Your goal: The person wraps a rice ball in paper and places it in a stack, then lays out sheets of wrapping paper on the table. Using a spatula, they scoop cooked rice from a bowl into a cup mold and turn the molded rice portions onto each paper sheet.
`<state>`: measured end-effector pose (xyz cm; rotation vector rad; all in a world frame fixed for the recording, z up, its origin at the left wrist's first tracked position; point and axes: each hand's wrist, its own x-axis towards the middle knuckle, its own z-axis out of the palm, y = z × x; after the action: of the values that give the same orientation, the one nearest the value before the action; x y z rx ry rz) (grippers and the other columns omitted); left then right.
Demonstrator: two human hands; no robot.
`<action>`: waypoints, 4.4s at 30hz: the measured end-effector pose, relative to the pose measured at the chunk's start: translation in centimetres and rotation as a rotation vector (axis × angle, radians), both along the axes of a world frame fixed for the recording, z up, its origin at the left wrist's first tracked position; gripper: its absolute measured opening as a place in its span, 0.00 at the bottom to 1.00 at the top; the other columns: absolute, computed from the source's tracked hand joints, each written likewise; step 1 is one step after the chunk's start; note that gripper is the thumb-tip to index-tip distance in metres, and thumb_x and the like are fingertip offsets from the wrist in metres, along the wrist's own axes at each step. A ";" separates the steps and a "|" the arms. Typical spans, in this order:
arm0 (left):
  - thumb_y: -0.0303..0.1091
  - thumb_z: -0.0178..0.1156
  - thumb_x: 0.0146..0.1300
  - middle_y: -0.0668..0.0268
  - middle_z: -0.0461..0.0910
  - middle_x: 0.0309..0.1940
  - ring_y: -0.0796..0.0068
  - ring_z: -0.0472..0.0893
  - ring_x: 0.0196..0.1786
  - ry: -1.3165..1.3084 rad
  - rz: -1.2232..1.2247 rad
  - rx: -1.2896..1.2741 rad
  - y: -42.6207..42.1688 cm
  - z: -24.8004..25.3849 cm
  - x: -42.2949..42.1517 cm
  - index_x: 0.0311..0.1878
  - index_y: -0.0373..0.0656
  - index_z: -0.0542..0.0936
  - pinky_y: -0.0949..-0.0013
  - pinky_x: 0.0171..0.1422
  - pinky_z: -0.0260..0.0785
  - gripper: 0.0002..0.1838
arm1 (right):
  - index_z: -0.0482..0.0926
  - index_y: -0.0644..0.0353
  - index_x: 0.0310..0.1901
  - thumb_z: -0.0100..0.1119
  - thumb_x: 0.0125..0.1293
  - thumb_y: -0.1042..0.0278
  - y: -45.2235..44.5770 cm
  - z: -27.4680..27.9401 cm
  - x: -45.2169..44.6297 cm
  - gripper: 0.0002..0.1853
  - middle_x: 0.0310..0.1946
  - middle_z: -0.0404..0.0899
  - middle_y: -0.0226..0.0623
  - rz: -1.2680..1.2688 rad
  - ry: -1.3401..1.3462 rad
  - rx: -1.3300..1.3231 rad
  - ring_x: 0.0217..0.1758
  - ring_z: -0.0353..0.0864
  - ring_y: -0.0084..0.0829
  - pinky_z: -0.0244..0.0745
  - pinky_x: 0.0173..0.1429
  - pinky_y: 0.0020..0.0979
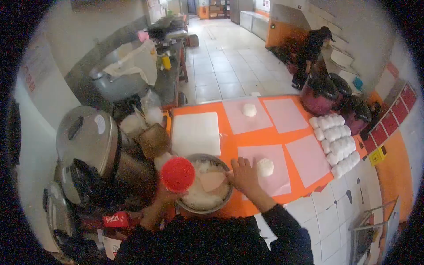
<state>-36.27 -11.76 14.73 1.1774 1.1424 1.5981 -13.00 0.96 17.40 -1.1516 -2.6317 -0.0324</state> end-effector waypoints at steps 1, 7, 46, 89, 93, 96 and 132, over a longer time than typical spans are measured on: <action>0.33 0.78 0.30 0.61 0.66 0.57 0.67 0.68 0.59 0.019 0.030 0.053 -0.3 0.5 -0.1 0.62 0.42 0.57 0.62 0.62 0.62 0.53 | 0.68 0.59 0.47 0.52 0.59 0.52 -0.4 -0.5 0.0 0.21 0.41 0.71 0.45 -0.003 -0.016 -0.017 0.48 0.72 0.43 0.66 0.53 0.44; 0.33 0.77 0.30 0.59 0.66 0.56 0.67 0.68 0.59 0.170 0.178 -0.058 -1.1 0.6 -0.1 0.60 0.41 0.59 0.62 0.62 0.62 0.50 | 0.71 0.56 0.40 0.51 0.60 0.56 -1.6 1.8 0.7 0.13 0.27 0.77 0.38 0.287 -0.178 -0.228 0.27 0.79 0.40 0.74 0.30 0.41; 0.30 0.67 0.37 0.55 0.66 0.49 0.55 0.70 0.49 1.507 0.068 -0.489 0.5 4.1 -0.1 0.50 0.38 0.66 0.57 0.52 0.67 0.33 | 0.75 0.53 0.28 0.52 0.52 0.67 -2.1 8.1 -1.4 0.03 0.20 0.75 0.32 0.139 -0.416 0.072 0.22 0.75 0.32 0.66 0.29 0.33; 0.45 0.73 0.37 0.51 0.59 0.52 0.55 0.62 0.58 0.530 0.199 -0.154 -1.0 -4.6 3.4 0.60 0.34 0.54 0.58 0.63 0.56 0.51 | 0.73 0.66 0.41 0.28 0.70 0.51 -1.6 0.9 0.5 0.26 0.35 0.76 0.57 0.293 0.065 -0.988 0.40 0.75 0.53 0.68 0.48 0.45; 0.47 0.73 0.36 0.51 0.59 0.53 0.54 0.62 0.58 0.499 0.215 -0.169 -1.3 -3.4 3.9 0.60 0.33 0.53 0.57 0.63 0.56 0.52 | 0.74 0.66 0.43 0.32 0.70 0.53 -1.7 -2.1 0.1 0.24 0.38 0.76 0.55 0.292 0.054 -0.938 0.43 0.75 0.50 0.68 0.50 0.42; 0.46 0.72 0.37 0.51 0.58 0.53 0.53 0.61 0.58 0.599 0.304 -0.220 -1.2 -3.4 4.1 0.60 0.35 0.53 0.56 0.63 0.55 0.51 | 0.74 0.66 0.44 0.32 0.70 0.54 -4.1 -1.1 -0.9 0.24 0.41 0.75 0.56 0.212 0.030 -0.883 0.46 0.73 0.52 0.67 0.52 0.42; 0.40 0.76 0.34 0.56 0.61 0.54 0.62 0.64 0.58 0.123 0.263 -0.161 -1.5 1.0 1.2 0.59 0.38 0.54 0.60 0.62 0.60 0.51 | 0.75 0.66 0.34 0.35 0.69 0.52 -4.1 -1.5 -0.3 0.24 0.31 0.75 0.57 0.121 0.350 -0.831 0.38 0.74 0.56 0.68 0.43 0.48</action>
<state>-35.04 -13.31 15.73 1.0655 1.5285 1.6083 -13.27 -3.17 15.94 -1.0537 -2.4049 1.2580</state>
